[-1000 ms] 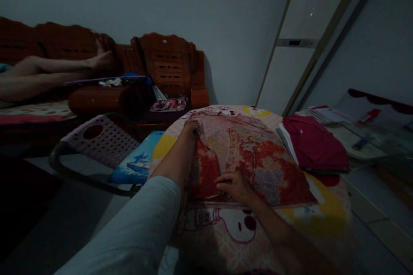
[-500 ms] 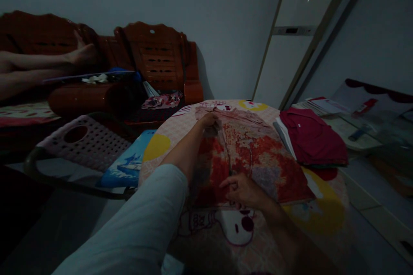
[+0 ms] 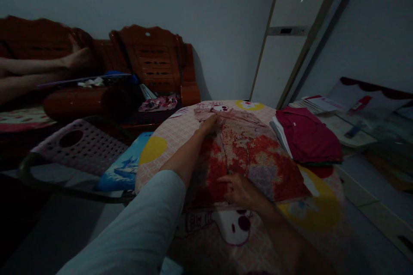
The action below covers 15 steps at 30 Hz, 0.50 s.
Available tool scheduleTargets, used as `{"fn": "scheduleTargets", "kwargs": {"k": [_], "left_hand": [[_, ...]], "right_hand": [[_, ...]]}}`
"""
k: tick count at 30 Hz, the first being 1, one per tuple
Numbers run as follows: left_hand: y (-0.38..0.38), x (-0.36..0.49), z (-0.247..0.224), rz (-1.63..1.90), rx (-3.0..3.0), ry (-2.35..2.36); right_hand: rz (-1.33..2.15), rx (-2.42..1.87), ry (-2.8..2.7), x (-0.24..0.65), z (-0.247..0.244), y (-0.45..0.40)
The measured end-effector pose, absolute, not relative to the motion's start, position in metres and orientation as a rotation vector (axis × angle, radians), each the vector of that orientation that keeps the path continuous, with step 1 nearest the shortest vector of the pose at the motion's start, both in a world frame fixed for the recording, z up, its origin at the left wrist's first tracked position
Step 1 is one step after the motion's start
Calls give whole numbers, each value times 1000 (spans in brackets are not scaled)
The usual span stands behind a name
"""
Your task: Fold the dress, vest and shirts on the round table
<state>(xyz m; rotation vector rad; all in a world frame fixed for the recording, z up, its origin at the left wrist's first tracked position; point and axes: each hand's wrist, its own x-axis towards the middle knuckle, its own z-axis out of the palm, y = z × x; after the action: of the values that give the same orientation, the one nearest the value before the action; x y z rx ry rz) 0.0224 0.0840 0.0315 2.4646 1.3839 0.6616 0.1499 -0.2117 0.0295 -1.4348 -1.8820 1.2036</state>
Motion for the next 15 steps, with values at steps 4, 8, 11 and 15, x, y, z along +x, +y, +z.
{"fn": "scheduleTargets", "kwargs": {"k": [4,8,11,15], "left_hand": [[78,16,36,785,2351,1683],[72,18,27,481,2452,1641],[66,23,16,437,2539,1525],[63,29,16,337,2612,1464]], "right_hand": [[1167,-1410,-1887,149,28,-212],[1161,-1433,-1892,148,28,-212],[1180,-1452,-1903,149,28,-211],[1164,-1442,-1952,151,27,-209]]}}
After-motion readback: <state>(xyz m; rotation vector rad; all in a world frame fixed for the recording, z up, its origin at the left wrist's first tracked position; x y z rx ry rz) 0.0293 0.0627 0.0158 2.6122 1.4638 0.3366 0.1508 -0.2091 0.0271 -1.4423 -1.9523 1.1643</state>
